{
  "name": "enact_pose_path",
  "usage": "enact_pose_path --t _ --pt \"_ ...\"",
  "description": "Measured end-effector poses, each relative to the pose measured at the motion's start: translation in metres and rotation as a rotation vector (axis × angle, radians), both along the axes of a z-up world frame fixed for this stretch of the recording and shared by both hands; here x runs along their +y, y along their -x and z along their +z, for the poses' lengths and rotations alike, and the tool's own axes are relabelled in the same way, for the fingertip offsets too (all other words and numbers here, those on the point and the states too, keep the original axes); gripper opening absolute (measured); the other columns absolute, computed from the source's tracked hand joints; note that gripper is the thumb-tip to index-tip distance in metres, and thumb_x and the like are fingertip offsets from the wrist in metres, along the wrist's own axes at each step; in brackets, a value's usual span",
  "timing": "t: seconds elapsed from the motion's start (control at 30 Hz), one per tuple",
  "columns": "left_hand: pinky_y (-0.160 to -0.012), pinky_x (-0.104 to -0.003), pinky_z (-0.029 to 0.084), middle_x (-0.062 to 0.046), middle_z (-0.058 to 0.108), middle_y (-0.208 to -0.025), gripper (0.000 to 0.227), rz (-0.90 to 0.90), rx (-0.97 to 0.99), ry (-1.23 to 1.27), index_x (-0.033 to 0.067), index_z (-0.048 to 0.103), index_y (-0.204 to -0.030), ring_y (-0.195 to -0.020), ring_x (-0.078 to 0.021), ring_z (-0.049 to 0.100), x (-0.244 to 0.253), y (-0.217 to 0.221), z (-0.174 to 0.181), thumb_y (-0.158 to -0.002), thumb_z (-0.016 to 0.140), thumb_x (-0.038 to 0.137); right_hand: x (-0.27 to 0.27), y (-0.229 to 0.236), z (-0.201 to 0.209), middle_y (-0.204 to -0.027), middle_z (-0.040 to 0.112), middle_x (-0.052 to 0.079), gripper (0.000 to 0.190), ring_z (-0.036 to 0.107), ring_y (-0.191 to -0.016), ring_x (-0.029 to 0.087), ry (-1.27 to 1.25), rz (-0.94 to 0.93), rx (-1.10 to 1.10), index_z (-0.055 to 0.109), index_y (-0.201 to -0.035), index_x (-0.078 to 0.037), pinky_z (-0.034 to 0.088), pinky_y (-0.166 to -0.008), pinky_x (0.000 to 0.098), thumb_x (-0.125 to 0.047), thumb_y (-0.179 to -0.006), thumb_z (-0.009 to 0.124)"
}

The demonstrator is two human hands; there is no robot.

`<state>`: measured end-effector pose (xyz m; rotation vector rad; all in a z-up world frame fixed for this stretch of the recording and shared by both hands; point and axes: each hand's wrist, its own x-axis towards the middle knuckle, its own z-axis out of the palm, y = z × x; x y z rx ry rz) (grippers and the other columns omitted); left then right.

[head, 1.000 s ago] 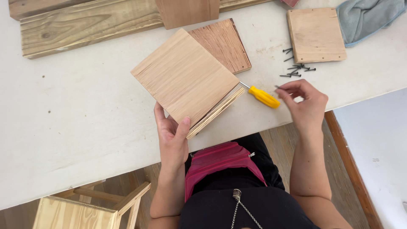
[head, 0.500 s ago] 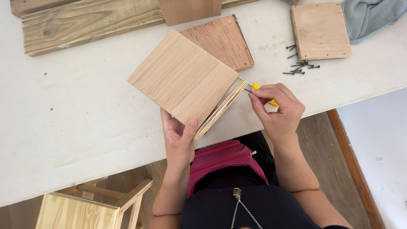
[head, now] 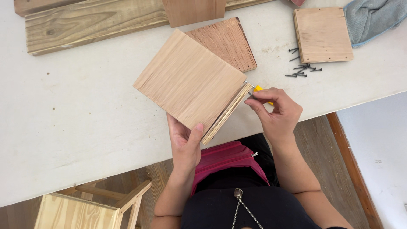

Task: The person assembles a small wooden stool by aligning wooden panels and inserting screws. They use a yellow-handled screwdriver to tighten the screws and secure the joints. The person handles multiple wooden pieces and screws on a white work surface.

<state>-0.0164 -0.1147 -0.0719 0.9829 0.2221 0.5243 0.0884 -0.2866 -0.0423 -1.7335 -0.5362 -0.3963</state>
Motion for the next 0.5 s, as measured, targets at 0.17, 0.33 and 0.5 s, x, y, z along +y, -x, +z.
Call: enact_pose_path --t 0.17,0.33,0.5 --pt "-0.107 -0.054 0.05 -0.026 0.035 -0.16 0.108 -0.006 -0.01 0.022 0.0074 -0.001 -0.166 -0.14 -0.0368 0.045 0.004 -0.001 -0.001 -0.084 0.069 0.001 0.003 -0.004 0.013 -0.086 0.073 0.021 0.017 0.074 -0.08 0.03 -0.037 0.106 -0.047 0.075 -0.094 0.008 0.062 -0.078 0.0382 0.012 -0.081 0.085" --pt "-0.108 -0.056 0.049 -0.027 0.034 -0.159 0.109 -0.018 -0.012 0.016 0.0063 -0.002 -0.166 -0.14 -0.0378 0.045 0.004 -0.003 0.003 -0.083 0.07 0.001 0.001 -0.01 0.002 -0.091 0.073 0.022 0.015 0.074 -0.087 0.029 -0.1 0.124 0.018 0.074 -0.095 0.007 0.061 -0.083 0.0383 0.012 -0.084 0.082" --pt "-0.106 -0.056 0.05 -0.026 0.037 -0.157 0.109 -0.013 -0.011 0.018 0.0061 0.0 -0.166 -0.138 -0.0368 0.046 0.002 -0.005 0.007 -0.083 0.071 0.004 0.004 -0.012 -0.035 -0.098 0.068 0.022 0.014 0.075 -0.091 0.027 -0.434 0.206 0.313 0.062 -0.098 0.011 0.067 -0.078 0.036 0.013 -0.088 0.072"
